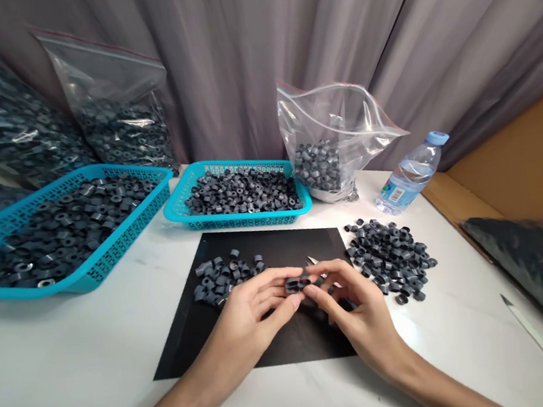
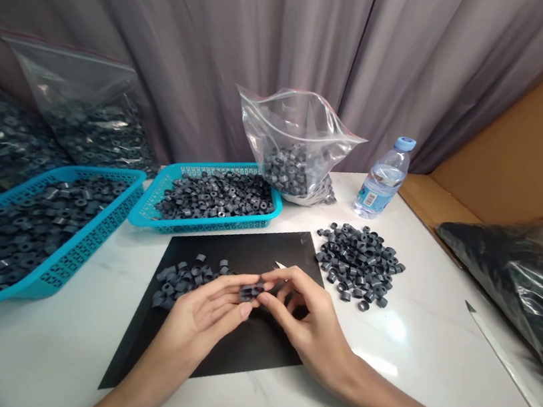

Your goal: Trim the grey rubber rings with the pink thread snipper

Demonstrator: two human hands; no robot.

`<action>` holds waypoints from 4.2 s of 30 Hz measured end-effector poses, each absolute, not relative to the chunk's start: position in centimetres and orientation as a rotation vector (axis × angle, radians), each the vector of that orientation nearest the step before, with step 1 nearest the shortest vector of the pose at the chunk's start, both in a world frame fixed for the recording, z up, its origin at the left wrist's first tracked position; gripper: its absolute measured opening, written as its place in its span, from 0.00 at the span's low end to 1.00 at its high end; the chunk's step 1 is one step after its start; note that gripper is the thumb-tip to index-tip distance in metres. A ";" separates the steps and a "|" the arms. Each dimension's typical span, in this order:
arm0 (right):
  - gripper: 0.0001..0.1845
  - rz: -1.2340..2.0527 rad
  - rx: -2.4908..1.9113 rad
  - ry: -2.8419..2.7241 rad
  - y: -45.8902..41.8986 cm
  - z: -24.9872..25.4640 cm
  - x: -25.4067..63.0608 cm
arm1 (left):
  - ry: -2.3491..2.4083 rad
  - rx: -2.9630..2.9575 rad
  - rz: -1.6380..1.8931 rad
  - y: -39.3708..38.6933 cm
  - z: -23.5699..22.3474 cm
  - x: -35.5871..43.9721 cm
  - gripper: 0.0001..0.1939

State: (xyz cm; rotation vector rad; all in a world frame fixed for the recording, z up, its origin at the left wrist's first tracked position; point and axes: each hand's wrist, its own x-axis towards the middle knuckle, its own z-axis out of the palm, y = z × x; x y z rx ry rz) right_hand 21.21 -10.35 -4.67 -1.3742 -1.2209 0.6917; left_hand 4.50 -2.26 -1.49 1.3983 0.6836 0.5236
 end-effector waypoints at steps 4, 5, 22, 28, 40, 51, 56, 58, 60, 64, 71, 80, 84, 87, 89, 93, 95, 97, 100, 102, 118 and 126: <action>0.07 0.662 -1.377 -1.250 -10.2 -4.5 21.3 | 0.689 1.468 0.528 -2.2 -1.6 4.6 0.16; 0.07 0.654 -1.373 -1.261 -10.2 -4.4 21.3 | 0.694 1.480 0.539 -2.2 -1.7 4.6 0.15; 0.14 0.580 -1.373 -1.238 -10.1 -4.5 21.0 | 0.766 1.471 0.599 -1.7 -1.4 4.6 0.13; 0.11 0.510 -1.458 -1.198 -9.6 -5.1 21.4 | 0.834 1.557 0.601 -1.3 -1.3 4.3 0.12; 0.08 0.453 -1.484 -1.268 -9.8 -5.2 21.2 | 0.893 1.284 0.511 -1.4 -0.1 4.0 0.17; 0.07 0.437 -1.483 -1.299 -9.9 -5.1 21.1 | 0.942 1.774 0.599 -0.8 -1.4 3.9 0.13; 0.06 0.429 -1.494 -1.313 -9.9 -5.1 21.2 | 0.872 1.751 0.579 -0.6 -1.3 3.7 0.13; 0.05 0.426 -1.492 -1.330 -10.0 -5.1 21.2 | 0.851 1.729 0.572 -0.4 -1.4 3.6 0.13; 0.05 0.423 -1.487 -1.347 -10.0 -5.1 21.1 | 0.843 1.709 0.569 -0.4 -1.4 3.6 0.14; 0.04 0.421 -1.468 -1.363 -10.0 -5.0 21.0 | 0.832 1.691 0.572 -0.3 -1.3 3.6 0.15; 0.04 0.403 -1.460 -1.414 -10.1 -5.1 21.0 | 0.801 1.652 0.561 -0.3 -1.0 3.6 0.17; 0.04 0.398 -1.456 -1.439 -9.9 -4.9 20.7 | 0.735 1.579 0.539 -1.2 -1.3 4.1 0.15; 0.04 0.408 -1.445 -1.447 -10.0 -4.9 20.8 | 0.728 1.516 0.563 -1.5 -1.6 4.2 0.14; 0.04 0.422 -1.434 -1.448 -10.1 -4.9 20.8 | 0.703 1.500 0.566 -1.7 -1.9 4.3 0.12; 0.05 0.435 -1.420 -1.438 -10.3 -4.7 20.8 | 0.697 1.506 0.561 -1.7 -2.0 4.3 0.11; 0.07 0.435 -1.354 -1.426 -10.5 -4.5 20.7 | 0.690 1.486 0.541 -1.5 -1.9 4.3 0.09; 0.06 0.422 -1.341 -1.449 -10.5 -4.5 20.7 | 0.689 1.465 0.537 -1.5 -1.8 4.3 0.10; 0.04 0.415 -1.346 -1.472 -10.5 -4.5 20.7 | 0.687 1.450 0.529 -1.6 -1.8 4.3 0.10; 0.04 0.407 -1.354 -1.494 -10.5 -4.6 20.7 | 0.667 1.425 0.512 -1.7 -1.8 4.3 0.10; 0.04 0.400 -1.355 -1.505 -10.4 -4.6 20.7 | 0.658 1.407 0.504 -1.7 -1.8 4.3 0.11; 0.14 0.400 -1.357 -1.554 -10.6 -4.7 21.0 | 0.679 1.130 0.508 -2.2 0.0 4.2 0.08; 0.17 0.381 -1.374 -1.589 -10.6 -4.5 20.9 | 0.666 0.982 0.475 -2.3 0.4 4.2 0.06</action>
